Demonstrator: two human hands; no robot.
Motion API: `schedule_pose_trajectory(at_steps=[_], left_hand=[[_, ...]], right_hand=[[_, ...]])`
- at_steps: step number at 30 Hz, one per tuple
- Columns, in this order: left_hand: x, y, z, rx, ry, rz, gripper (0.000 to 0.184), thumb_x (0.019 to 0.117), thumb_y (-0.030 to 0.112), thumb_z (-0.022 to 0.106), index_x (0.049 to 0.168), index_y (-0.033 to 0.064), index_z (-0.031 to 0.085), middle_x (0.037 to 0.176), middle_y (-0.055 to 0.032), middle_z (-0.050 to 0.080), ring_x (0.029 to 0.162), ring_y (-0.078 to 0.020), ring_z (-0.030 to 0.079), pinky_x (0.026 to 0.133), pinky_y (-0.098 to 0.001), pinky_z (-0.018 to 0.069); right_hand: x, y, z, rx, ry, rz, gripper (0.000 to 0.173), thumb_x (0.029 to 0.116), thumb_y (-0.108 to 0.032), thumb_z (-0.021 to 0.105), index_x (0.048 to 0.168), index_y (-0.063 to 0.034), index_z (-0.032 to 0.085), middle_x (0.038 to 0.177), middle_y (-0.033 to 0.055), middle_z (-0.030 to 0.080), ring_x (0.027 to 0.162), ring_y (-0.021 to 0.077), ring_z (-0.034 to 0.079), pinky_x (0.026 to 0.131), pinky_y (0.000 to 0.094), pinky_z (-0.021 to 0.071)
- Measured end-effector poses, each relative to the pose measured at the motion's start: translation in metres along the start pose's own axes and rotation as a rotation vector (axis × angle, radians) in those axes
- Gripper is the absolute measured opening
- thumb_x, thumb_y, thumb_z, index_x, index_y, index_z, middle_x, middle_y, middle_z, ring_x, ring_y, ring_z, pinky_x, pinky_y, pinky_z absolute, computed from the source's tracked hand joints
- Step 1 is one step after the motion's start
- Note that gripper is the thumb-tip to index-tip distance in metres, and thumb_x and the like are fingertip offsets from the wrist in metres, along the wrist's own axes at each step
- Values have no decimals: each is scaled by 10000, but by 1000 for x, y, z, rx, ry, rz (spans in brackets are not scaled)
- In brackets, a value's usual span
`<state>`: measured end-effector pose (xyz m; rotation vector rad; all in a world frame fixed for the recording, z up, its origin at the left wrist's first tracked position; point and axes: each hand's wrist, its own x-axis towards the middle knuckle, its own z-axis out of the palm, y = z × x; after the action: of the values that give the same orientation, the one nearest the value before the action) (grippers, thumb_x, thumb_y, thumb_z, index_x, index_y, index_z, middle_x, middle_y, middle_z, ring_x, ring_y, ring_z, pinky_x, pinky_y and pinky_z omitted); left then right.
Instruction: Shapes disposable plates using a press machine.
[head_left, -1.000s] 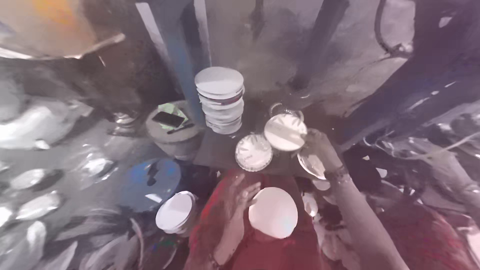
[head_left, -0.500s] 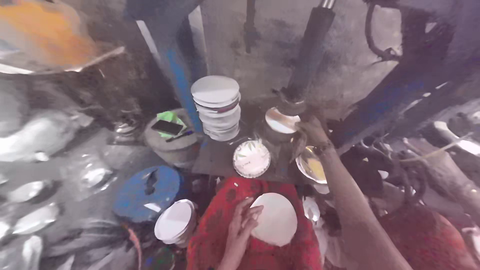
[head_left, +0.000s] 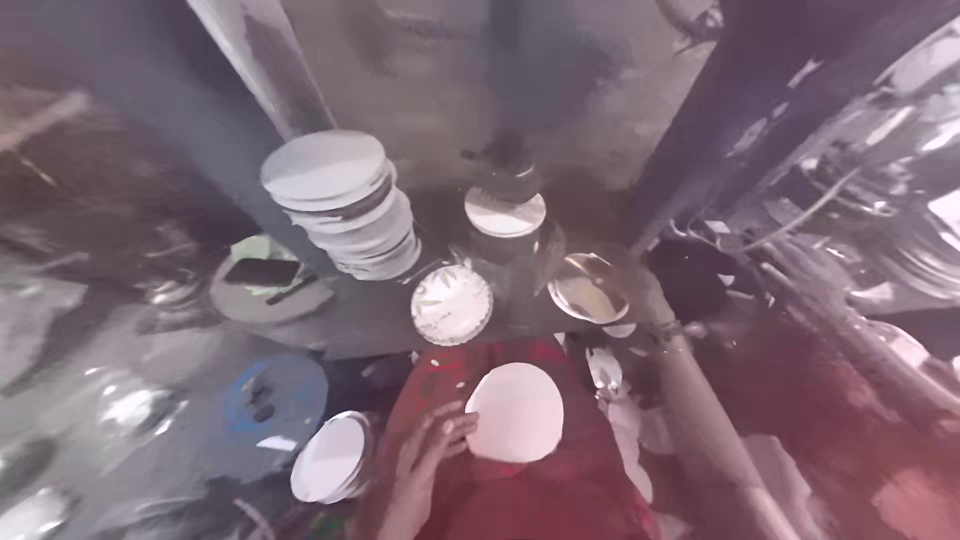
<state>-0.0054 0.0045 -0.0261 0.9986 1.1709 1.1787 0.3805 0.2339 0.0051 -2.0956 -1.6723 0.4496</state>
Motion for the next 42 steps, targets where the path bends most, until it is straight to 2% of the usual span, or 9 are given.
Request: schedule_pose_trajectory(at_steps=[4, 9, 15, 19, 23, 25, 28, 33, 42], left_hand=[[16, 15, 18, 67, -127, 97, 371, 1056, 250, 438, 1277, -9, 583, 1109, -81, 747, 1007, -206, 727, 840, -351, 614], [35, 34, 55, 116, -203, 184, 320, 1028, 210, 480, 1213, -14, 614, 1118, -66, 736, 1018, -187, 716, 830, -343, 611], [66, 29, 74, 188, -82, 191, 698, 960, 328, 643, 1472, -69, 383, 1390, -163, 589, 1195, -198, 639, 976, -348, 560], [67, 27, 81, 274, -2, 152, 574, 872, 364, 725, 1234, -64, 605, 1122, -78, 697, 1019, -91, 677, 925, -299, 573], [60, 27, 85, 340, 186, 109, 385, 1001, 241, 603, 1194, -93, 625, 997, -118, 700, 810, -113, 698, 745, -315, 609], [60, 25, 74, 356, 192, 138, 361, 1048, 221, 521, 1197, -93, 618, 1037, -136, 691, 893, -116, 677, 828, -320, 578], [59, 29, 63, 334, 152, 175, 392, 1059, 180, 448, 1311, -101, 553, 1202, -138, 650, 1060, -60, 617, 945, -264, 514], [65, 25, 62, 1, 250, 279, 302, 1052, 159, 458, 1275, -21, 555, 1060, 10, 701, 957, -43, 688, 872, -259, 595], [69, 19, 71, 40, 337, 233, 117, 979, 92, 616, 1011, 2, 684, 856, 3, 710, 788, -56, 686, 746, -251, 595]], right_hand=[[-5, 2, 1, 30, 5, 12, 398, 895, -249, 783, 1130, 59, 692, 1138, 298, 664, 1069, 454, 646, 938, 632, 498], [-19, -7, 11, 58, 183, -34, 631, 868, -159, 796, 1384, 93, 534, 1386, 380, 494, 1259, 539, 515, 1027, 658, 441], [-72, -18, 4, 662, 277, -398, 371, 860, -74, 694, 1165, 110, 589, 955, 150, 684, 829, 150, 662, 771, 344, 571], [-132, -59, 10, 717, -96, -738, 263, 933, -138, 683, 1073, 83, 646, 903, 95, 713, 799, 49, 668, 770, 229, 561], [-102, -42, 10, 233, 101, -395, 364, 992, -257, 632, 1204, 33, 696, 1073, 223, 732, 962, 339, 722, 858, 501, 575], [-71, -28, 7, -71, 81, -58, 687, 999, -515, 579, 1452, 0, 537, 1505, 266, 492, 1431, 456, 418, 1153, 676, 281], [-48, -9, 15, -210, 98, 78, 772, 935, -596, 631, 1424, -2, 571, 1554, 229, 457, 1527, 499, 198, 1138, 803, 35], [-52, -16, 20, -91, 259, -10, 386, 947, -205, 665, 1237, 49, 651, 1329, 281, 607, 1389, 489, 429, 1132, 700, 257], [-31, -6, 24, -73, 169, 93, 733, 919, -555, 684, 1333, 46, 617, 1450, 279, 530, 1429, 520, 361, 1103, 788, 182]])
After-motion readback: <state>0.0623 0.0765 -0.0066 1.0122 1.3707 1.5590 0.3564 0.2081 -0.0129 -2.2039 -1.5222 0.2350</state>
